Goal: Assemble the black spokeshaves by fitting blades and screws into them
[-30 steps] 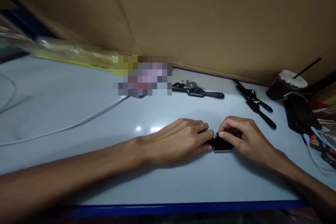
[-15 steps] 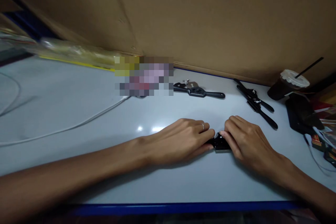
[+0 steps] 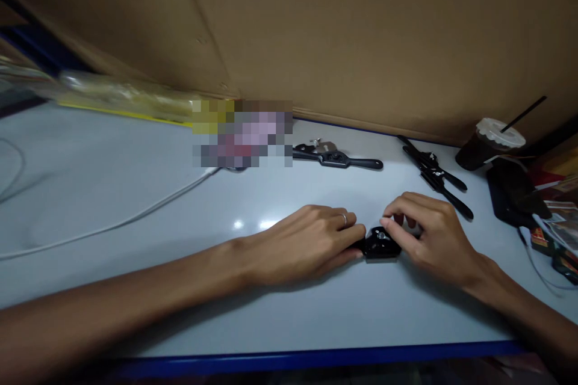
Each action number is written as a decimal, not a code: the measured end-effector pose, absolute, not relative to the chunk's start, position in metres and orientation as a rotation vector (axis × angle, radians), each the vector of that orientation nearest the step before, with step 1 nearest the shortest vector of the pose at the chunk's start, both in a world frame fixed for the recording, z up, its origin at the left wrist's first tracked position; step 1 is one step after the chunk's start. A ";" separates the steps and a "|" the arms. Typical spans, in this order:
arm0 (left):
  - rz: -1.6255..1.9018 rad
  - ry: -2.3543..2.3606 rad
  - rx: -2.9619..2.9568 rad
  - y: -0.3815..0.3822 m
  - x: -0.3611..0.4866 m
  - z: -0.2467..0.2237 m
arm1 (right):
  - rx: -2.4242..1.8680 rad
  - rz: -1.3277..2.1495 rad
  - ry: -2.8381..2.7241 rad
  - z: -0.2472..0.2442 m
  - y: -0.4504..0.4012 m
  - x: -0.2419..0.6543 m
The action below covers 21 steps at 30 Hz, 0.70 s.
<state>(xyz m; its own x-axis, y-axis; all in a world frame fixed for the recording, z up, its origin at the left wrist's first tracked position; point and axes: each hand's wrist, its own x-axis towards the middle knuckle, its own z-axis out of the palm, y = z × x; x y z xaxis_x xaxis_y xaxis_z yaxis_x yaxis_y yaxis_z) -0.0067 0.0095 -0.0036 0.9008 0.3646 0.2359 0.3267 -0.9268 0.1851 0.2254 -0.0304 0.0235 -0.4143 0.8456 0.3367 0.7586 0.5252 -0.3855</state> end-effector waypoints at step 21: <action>0.416 0.512 2.922 0.010 -0.007 -0.005 | -1.077 0.125 -2.598 0.030 -0.041 0.228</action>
